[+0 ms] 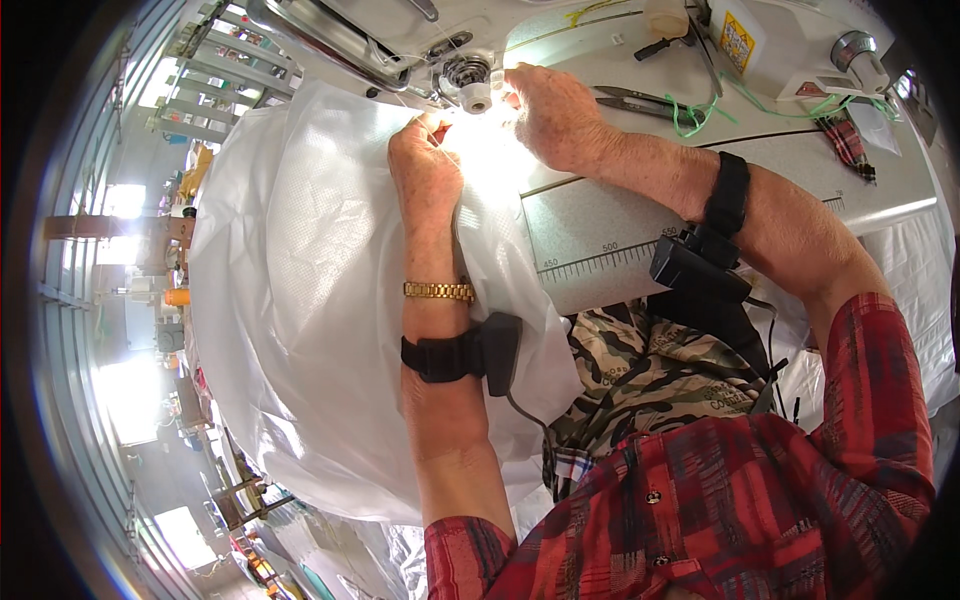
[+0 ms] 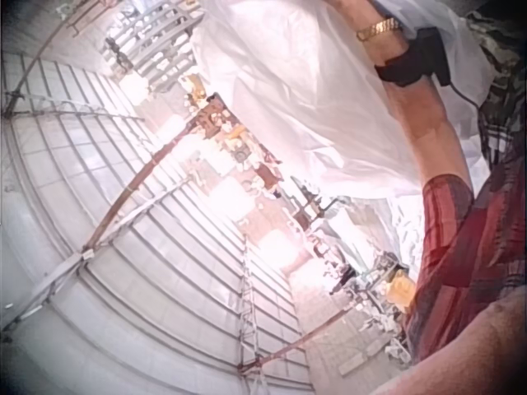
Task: The person folds the edge of a white plastic sheet and feeds it through a sewing machine. They then pull the sheet away, thread the needle by hand, and resume sewing another section before moving the plastic to the side.
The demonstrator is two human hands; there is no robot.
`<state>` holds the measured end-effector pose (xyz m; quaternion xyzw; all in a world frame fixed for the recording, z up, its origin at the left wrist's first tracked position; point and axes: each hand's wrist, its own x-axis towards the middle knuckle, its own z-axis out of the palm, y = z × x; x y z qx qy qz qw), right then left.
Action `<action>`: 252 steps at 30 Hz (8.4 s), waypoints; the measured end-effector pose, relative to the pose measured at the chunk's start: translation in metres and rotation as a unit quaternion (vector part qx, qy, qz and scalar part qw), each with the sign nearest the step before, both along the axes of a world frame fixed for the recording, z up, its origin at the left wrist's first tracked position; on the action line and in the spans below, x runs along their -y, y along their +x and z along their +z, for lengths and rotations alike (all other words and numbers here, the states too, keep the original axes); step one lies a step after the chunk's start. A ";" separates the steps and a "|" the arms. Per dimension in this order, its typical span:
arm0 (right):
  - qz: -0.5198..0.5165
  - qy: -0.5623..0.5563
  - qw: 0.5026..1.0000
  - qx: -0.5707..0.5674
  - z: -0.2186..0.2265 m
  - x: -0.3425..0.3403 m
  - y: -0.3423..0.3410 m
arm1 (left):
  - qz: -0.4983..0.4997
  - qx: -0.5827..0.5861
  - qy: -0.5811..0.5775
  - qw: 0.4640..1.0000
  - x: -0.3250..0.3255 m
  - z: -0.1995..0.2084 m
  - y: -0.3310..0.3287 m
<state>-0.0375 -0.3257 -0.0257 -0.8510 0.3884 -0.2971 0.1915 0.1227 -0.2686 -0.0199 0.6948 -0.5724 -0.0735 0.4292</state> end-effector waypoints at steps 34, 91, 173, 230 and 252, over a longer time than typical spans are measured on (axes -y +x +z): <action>0.035 0.035 0.996 -0.070 0.003 0.008 -0.001 | -0.017 -0.157 0.015 0.987 -0.003 0.004 -0.008; 0.211 0.234 0.934 0.165 0.019 -0.042 -0.027 | -0.212 -0.448 -0.162 0.853 -0.036 0.025 -0.009; 0.134 0.167 0.941 0.263 -0.004 -0.047 -0.062 | -0.136 0.507 0.109 0.844 -0.132 0.048 -0.097; 0.092 -0.203 0.940 -0.257 -0.008 -0.021 -0.025 | -0.012 0.319 -0.008 0.948 -0.098 0.007 -0.076; 0.118 -0.125 0.983 -0.064 -0.004 -0.018 -0.032 | 0.017 0.361 0.001 0.933 -0.098 0.006 -0.074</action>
